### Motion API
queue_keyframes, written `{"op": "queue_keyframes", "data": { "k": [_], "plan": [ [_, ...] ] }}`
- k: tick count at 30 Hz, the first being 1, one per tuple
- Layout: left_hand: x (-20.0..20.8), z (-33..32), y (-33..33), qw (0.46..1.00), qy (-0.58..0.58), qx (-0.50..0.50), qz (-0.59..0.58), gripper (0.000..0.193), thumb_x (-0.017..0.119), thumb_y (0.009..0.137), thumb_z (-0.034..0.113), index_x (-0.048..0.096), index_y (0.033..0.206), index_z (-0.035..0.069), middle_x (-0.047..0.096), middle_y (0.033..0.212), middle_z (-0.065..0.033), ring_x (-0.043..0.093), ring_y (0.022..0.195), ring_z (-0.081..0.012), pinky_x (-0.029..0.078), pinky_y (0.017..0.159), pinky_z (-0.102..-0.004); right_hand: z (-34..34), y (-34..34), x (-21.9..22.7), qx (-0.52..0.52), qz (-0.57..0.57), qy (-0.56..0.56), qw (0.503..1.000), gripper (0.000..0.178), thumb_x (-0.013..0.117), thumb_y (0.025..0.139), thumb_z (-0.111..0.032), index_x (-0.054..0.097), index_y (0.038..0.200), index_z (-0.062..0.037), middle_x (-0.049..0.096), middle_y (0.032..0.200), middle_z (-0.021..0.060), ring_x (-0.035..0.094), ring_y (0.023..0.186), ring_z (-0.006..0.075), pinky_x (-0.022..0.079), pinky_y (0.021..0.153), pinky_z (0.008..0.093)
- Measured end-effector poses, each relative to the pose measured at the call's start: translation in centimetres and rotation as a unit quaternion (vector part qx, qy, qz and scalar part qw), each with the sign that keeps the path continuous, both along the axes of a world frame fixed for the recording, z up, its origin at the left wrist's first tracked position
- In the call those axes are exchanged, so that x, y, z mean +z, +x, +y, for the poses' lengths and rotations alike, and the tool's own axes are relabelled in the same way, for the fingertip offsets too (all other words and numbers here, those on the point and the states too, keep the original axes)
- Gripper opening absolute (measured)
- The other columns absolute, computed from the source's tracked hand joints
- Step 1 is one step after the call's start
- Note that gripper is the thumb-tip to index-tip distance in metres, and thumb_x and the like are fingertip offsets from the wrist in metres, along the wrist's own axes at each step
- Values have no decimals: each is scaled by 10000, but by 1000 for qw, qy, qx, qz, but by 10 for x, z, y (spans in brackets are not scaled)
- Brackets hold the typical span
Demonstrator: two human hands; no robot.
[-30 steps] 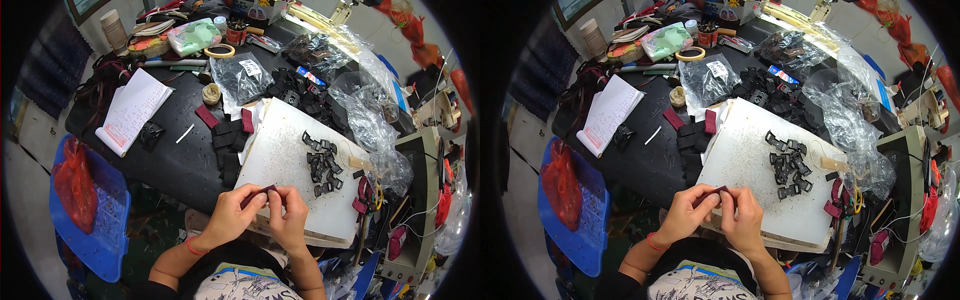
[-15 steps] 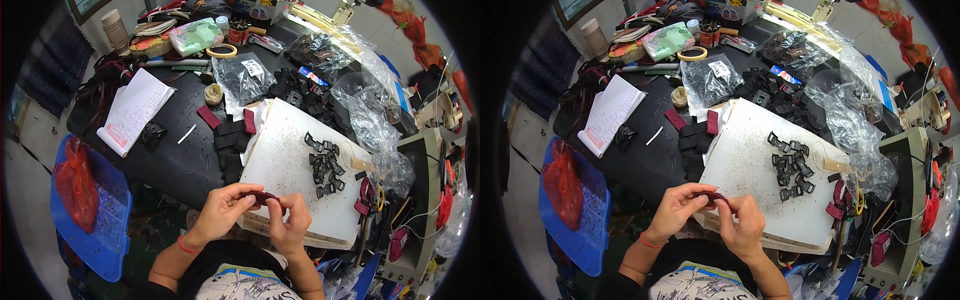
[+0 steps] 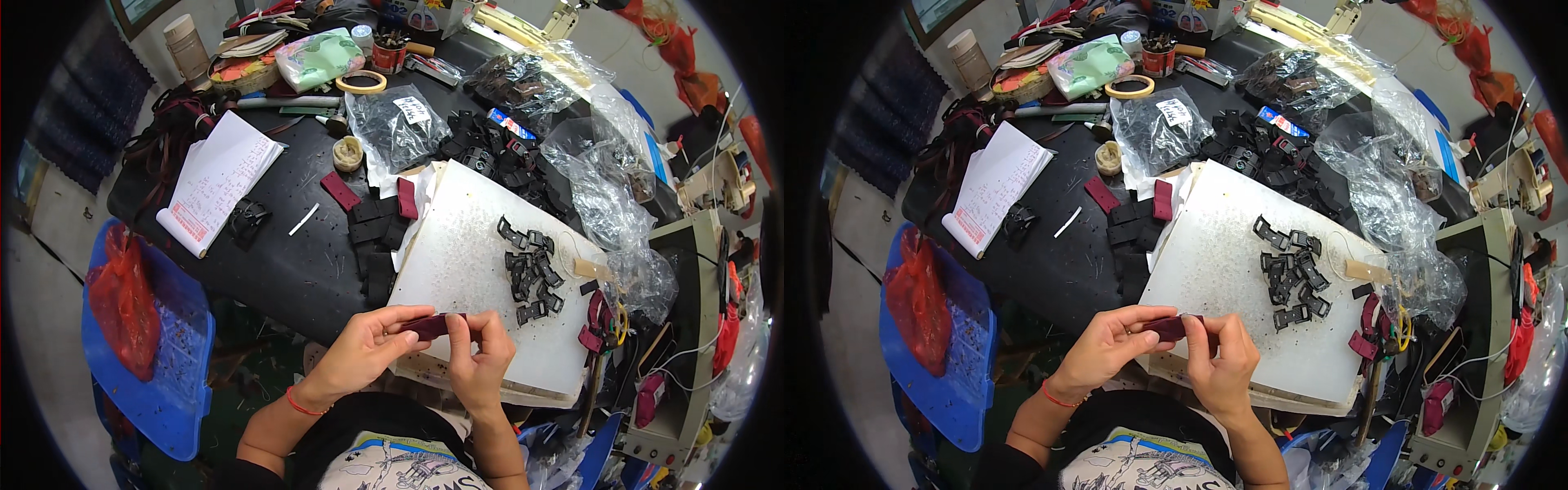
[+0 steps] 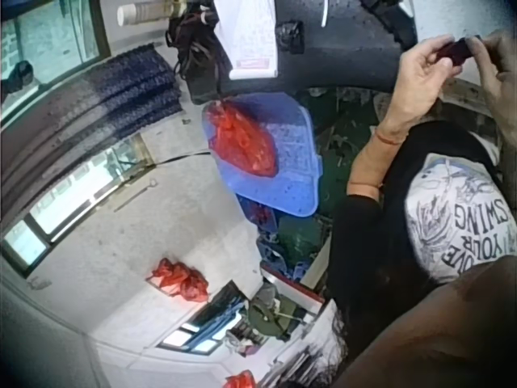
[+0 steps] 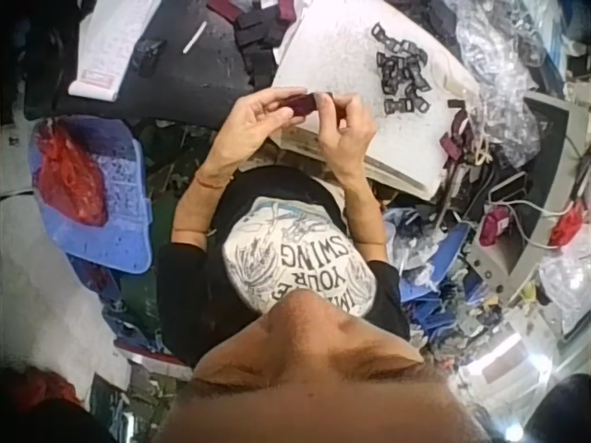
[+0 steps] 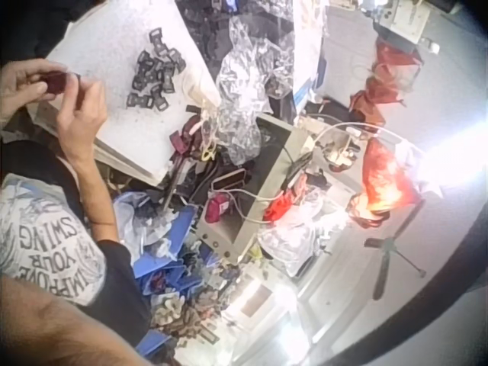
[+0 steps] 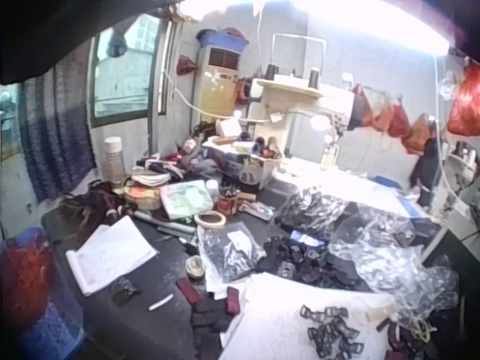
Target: The person sits at a cluttered workbench and assembles small black plastic buckles with dark fabric straps. They repeatedly pick up a buckle and a strap, thread the strap through the buckle, and place the finished assembly on a white board.
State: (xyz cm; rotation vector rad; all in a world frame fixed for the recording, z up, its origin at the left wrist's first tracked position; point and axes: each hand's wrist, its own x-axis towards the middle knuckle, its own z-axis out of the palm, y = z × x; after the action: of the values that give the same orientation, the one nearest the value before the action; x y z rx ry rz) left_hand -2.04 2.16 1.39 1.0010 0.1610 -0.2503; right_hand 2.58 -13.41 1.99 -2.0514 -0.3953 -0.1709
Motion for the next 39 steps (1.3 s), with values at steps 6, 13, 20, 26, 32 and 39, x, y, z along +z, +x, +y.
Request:
{"op": "queue_keyframes", "data": {
  "k": [6,13,20,26,32,39],
  "plan": [
    [-6,9,5,997,47,5,54,353,449,966,99,445,1276,-70,615,1091,-163,625,984,-212,506,889,-307,-1,23,14,87,43,-87,992,254,660,841,-126,516,684,12,539,565,109,497,446,182,391,450,310],
    [5,-16,15,972,193,91,-98,422,488,947,78,359,1331,-42,603,1121,-181,594,1051,-221,472,928,-327,-26,139,18,-70,-11,-74,995,248,633,852,-197,627,889,48,589,676,153,557,581,245,444,574,354],
    [-5,-19,13,966,232,68,-87,315,523,923,42,488,1216,-68,631,1057,-153,601,1029,-190,483,905,-298,-54,133,-13,-32,-196,-282,939,159,635,795,-72,637,947,-26,606,917,120,533,913,286,396,823,386],
    [6,-29,21,922,323,162,-137,261,570,917,148,563,1105,-33,655,936,-144,643,862,-191,504,735,-282,-24,69,21,156,-88,-85,980,181,597,804,12,621,979,-27,629,843,114,598,761,266,471,660,340],
    [1,-22,19,912,370,140,-105,221,544,939,169,608,898,-38,623,675,-69,599,603,-91,468,550,-222,-21,51,18,154,37,-6,987,140,627,813,-30,641,952,-26,652,797,106,625,700,221,489,620,282],
    [-12,-37,17,865,441,132,-197,150,574,897,122,618,847,-13,614,650,-111,613,576,-163,454,536,-278,-45,247,-8,-61,-145,-202,967,445,671,796,-226,558,1185,-43,610,1056,181,535,1028,333,411,904,408]
  ]
}}
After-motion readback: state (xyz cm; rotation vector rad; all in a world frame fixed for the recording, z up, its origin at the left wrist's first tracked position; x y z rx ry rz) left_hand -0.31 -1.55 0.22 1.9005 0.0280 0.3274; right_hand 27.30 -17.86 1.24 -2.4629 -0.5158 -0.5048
